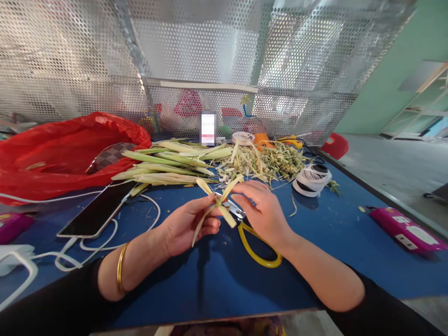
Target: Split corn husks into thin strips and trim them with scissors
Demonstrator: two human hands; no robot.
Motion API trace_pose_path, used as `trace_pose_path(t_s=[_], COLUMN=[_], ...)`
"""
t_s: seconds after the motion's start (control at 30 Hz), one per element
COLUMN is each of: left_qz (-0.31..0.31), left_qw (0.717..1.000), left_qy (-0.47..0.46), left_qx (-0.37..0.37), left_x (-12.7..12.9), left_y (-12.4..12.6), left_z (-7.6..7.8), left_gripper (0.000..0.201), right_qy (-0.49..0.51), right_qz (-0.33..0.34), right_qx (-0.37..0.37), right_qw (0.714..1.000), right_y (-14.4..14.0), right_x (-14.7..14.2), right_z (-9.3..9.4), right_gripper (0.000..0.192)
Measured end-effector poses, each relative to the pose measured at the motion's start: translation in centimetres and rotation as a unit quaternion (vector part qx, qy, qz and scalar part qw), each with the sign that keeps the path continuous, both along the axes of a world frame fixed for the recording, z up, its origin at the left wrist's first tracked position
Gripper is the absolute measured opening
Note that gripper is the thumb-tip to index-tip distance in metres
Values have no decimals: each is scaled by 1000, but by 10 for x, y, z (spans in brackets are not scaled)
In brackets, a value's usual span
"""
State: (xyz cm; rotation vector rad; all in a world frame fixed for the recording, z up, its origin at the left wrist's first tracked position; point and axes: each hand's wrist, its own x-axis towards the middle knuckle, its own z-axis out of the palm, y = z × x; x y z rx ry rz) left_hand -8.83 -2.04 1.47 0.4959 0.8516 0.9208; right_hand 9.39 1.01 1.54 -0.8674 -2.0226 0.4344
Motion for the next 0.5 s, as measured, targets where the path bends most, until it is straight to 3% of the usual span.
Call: trace_pose_path(t_s=[0.1,0.23,0.37,0.5], left_qz=[3,-8,-29,-40], left_qw=[999,987,970,964], left_qy=[36,142,216,236], left_qx=[14,73,105,120], left_x=[1,5,9,9], left_y=[-1,-6,-9,-8], left_z=[0,1,-1,0], left_gripper=[24,18,19,18], right_qy=[59,152,225,279], right_qz=[33,96,131,100], right_qx=[-138,-326,-397,-414], right_qw=[988,928,880,861], right_y=[-1,-3,-3,-4], right_x=[2,-1,-2,-5], right_z=[8,7,-1,-4], right_gripper=[13,17,19,17])
